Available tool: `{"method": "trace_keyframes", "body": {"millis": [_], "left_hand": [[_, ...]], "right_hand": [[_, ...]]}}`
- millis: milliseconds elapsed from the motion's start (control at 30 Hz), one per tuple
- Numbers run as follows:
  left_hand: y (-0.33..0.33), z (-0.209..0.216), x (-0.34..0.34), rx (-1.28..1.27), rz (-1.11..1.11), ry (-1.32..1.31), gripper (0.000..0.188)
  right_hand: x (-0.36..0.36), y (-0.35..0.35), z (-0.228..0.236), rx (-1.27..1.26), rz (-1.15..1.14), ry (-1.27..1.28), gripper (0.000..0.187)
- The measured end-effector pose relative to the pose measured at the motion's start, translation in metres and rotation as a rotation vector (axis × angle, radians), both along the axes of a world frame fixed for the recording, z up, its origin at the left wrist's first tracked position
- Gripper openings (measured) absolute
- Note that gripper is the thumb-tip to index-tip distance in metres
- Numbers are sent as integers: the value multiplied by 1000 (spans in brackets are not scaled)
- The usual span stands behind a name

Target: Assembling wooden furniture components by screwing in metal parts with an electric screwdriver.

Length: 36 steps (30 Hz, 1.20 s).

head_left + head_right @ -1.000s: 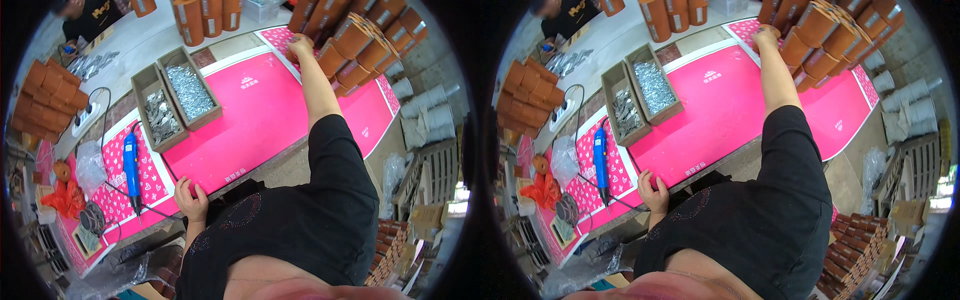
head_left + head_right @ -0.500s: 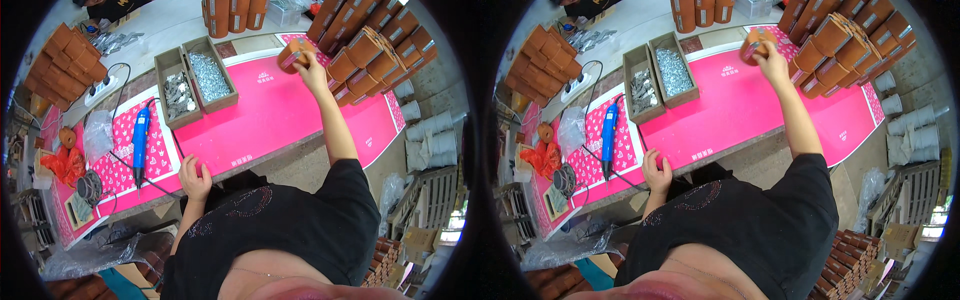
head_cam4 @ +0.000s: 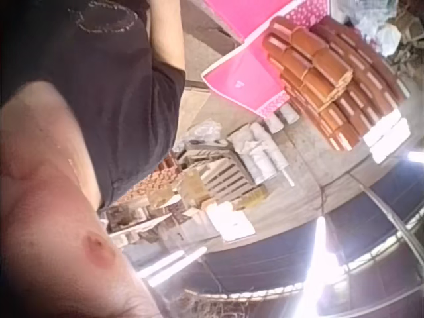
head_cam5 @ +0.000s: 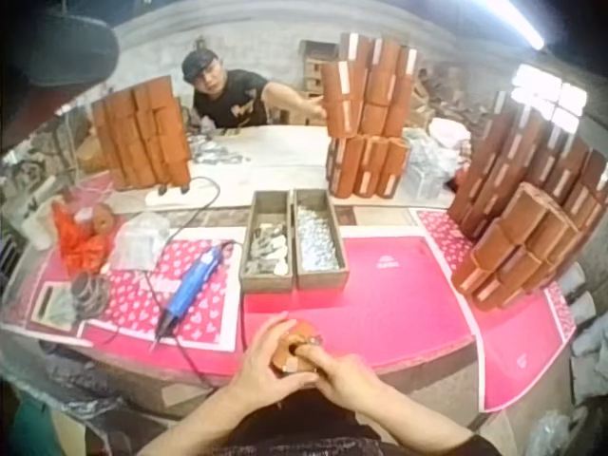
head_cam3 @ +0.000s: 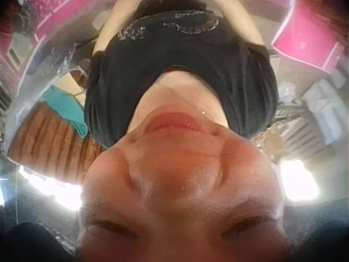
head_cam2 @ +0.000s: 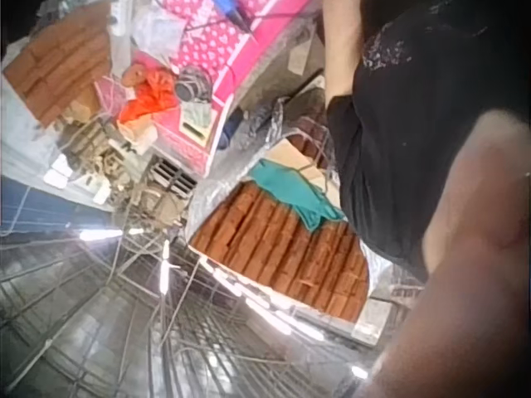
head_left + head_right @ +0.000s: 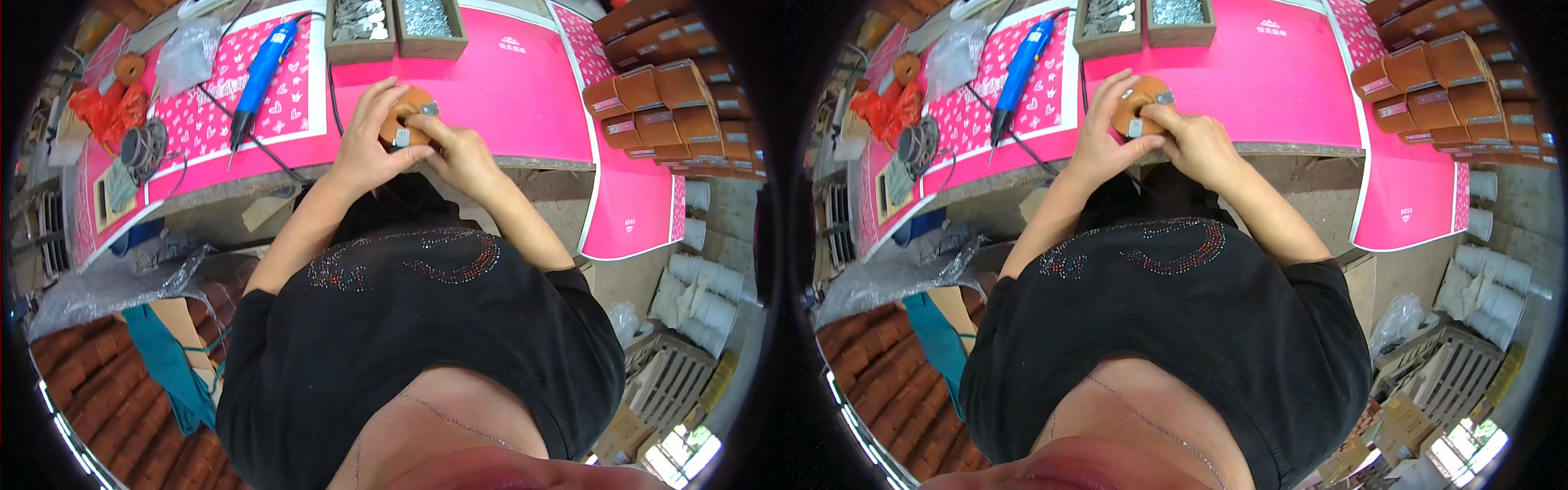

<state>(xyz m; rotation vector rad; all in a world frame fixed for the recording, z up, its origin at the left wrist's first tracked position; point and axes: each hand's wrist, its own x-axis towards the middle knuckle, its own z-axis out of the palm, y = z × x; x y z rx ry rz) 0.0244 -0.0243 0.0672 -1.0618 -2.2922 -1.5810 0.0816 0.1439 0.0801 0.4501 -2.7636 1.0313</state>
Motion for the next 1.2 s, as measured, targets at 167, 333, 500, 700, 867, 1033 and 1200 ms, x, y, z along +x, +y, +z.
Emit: {"method": "trace_keyframes", "body": {"millis": [167,333,500,700,867,1033,1200], "left_hand": [[-5,-7,1,49,-24,-28,54],[-6,-12,3,82,-6,-43,39],[15,-9,19,60,182,7,35],[15,-6,20,71,170,-4,35],[14,-5,20,54,177,-8,35],[15,-7,21,71,166,-39,34],[15,-9,19,79,140,-66,31]], "right_hand": [[1,7,24,-126,-37,-205,46],[1,9,65,-719,-150,29,31],[-28,-15,46,-1153,4,266,22],[-41,-29,28,-1191,13,283,17],[-41,-28,26,-1138,63,266,16],[-39,-26,31,-998,178,236,17],[-41,-18,40,-674,280,133,18]]}}
